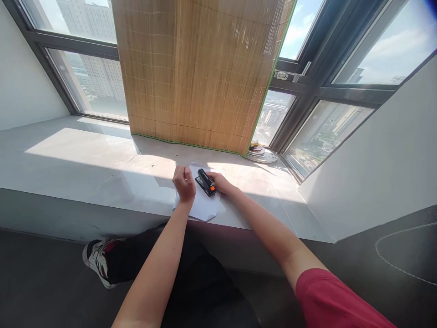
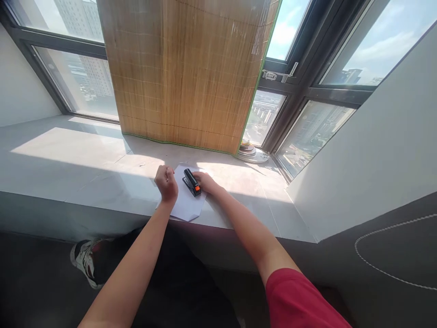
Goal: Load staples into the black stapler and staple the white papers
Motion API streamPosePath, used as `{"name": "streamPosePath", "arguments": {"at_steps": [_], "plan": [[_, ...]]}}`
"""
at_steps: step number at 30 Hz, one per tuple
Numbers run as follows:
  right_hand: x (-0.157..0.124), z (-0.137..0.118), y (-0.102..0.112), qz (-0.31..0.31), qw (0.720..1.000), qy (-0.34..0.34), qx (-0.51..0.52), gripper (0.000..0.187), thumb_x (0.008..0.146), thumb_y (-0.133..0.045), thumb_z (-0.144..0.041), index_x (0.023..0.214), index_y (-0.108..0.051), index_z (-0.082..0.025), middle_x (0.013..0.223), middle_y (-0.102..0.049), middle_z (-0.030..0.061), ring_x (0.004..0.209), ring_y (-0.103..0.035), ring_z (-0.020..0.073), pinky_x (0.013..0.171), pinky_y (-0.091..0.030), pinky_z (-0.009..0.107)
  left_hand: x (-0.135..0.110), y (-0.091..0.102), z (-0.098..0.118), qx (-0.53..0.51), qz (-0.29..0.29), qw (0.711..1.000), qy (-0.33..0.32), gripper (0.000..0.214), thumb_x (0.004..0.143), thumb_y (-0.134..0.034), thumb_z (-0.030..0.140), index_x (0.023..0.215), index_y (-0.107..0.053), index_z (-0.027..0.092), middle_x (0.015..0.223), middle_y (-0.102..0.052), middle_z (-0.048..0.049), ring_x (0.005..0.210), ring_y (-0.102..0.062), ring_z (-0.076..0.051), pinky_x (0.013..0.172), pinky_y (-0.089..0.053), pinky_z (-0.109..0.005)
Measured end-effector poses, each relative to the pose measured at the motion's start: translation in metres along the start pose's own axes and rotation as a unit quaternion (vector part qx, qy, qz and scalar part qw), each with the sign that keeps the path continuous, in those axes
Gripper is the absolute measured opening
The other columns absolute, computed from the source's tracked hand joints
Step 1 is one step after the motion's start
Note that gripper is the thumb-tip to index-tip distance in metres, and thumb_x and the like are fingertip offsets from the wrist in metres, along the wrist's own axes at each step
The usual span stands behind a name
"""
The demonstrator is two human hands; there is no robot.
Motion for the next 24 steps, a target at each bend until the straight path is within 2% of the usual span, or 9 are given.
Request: {"name": "streamPosePath", "arguments": {"at_steps": [4,7,9,11,14,17,20,22,24], "plan": [[-0.037,0.009,0.035,-0.019,1.000,0.015,-0.011,0.029,0.081,-0.066,-0.030,0.103,-0.083,-0.023,0.108,-0.081,0.0055,0.104,-0.071,0.0257,0.090,-0.056,0.035,-0.011,-0.024,-0.015,0.062,-0.168,0.983,0.027,0.029,0.101,-0.047,0.018,0.073,-0.055,0.025,0.082,-0.062,-0.0068,0.082,-0.061,-0.024,0.083,-0.050,-0.037],[-0.062,0.015,0.061,-0.031,1.000,-0.002,-0.001,0.027,0.080,-0.067,-0.033,0.098,-0.083,-0.023,0.107,-0.081,0.0049,0.104,-0.072,0.0272,0.090,-0.057,0.038,-0.028,-0.039,-0.019,0.143,-0.294,0.945,0.000,0.021,0.096,-0.055,0.013,0.099,-0.073,0.023,0.120,-0.071,-0.0146,0.114,-0.066,-0.032,0.102,-0.051,-0.046],[-0.071,0.016,0.072,-0.034,0.999,0.001,0.006,0.026,0.079,-0.069,-0.035,0.096,-0.084,-0.022,0.104,-0.082,0.0044,0.101,-0.073,0.0268,0.089,-0.057,0.038,-0.040,-0.045,-0.019,0.190,-0.369,0.910,-0.021,0.031,0.096,-0.057,0.013,0.119,-0.075,0.024,0.146,-0.065,-0.0159,0.136,-0.059,-0.036,0.113,-0.047,-0.051],[-0.075,0.016,0.078,-0.030,0.999,0.007,0.011,0.023,0.079,-0.069,-0.036,0.091,-0.083,-0.022,0.100,-0.082,0.0041,0.098,-0.074,0.0265,0.088,-0.057,0.038,-0.052,-0.049,-0.019,0.228,-0.427,0.874,-0.035,0.036,0.100,-0.056,0.018,0.130,-0.074,0.025,0.158,-0.060,-0.0149,0.147,-0.052,-0.037,0.122,-0.040,-0.055],[-0.079,0.016,0.084,0.060,0.998,-0.019,0.009,0.024,0.083,-0.066,-0.040,0.087,-0.080,-0.021,0.099,-0.081,0.0067,0.097,-0.073,0.0272,0.086,-0.058,0.039,-0.063,-0.052,-0.016,0.269,-0.449,0.851,-0.051,0.042,0.104,-0.051,0.022,0.142,-0.069,0.024,0.162,-0.057,-0.0161,0.153,-0.046,-0.036,0.128,-0.031,-0.061],[-0.092,0.013,0.085,0.174,0.983,-0.052,-0.007,0.036,0.092,-0.059,-0.048,0.108,-0.079,-0.022,0.112,-0.080,0.0103,0.101,-0.072,0.0267,0.086,-0.058,0.041,-0.067,-0.054,-0.015,0.282,-0.440,0.851,-0.055,0.047,0.106,-0.045,0.022,0.149,-0.064,0.022,0.164,-0.055,-0.0182,0.154,-0.044,-0.036,0.129,-0.027,-0.063],[-0.109,0.006,0.071,0.155,0.984,-0.041,-0.076,0.045,0.088,-0.072,-0.051,0.123,-0.076,-0.023,0.117,-0.078,0.0111,0.098,-0.071,0.0264,0.088,-0.057,0.041,-0.068,-0.056,-0.016,0.291,-0.434,0.851,-0.054,0.049,0.105,-0.042,0.021,0.149,-0.064,0.021,0.163,-0.056,-0.0186,0.153,-0.046,-0.036,0.129,-0.027,-0.062],[-0.118,0.004,0.062,0.148,0.981,-0.042,-0.121,0.044,0.083,-0.078,-0.045,0.121,-0.076,-0.023,0.113,-0.079,0.0107,0.096,-0.070,0.0268,0.088,-0.056,0.041,-0.068,-0.057,-0.016,0.294,-0.426,0.854,-0.054,0.050,0.105,-0.041,0.020,0.149,-0.064,0.019,0.162,-0.056,-0.0207,0.151,-0.047,-0.037,0.128,-0.028,-0.063],[-0.123,0.004,0.059,0.175,0.974,-0.053,-0.132,0.039,0.083,-0.076,-0.039,0.117,-0.077,-0.023,0.107,-0.079,0.0096,0.093,-0.070,0.0270,0.087,-0.056,0.041,-0.068,-0.057,-0.016,0.296,-0.418,0.858,-0.047,0.052,0.104,-0.039,0.017,0.149,-0.063,0.014,0.161,-0.055,-0.0239,0.149,-0.049,-0.039,0.127,-0.029,-0.063]]}}
Point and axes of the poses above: each hand's wrist, its own x-axis towards the middle knuckle, its own y-axis out of the back of the hand, z = x × y, the point moved 3 cm from there along x, towards the middle knuckle
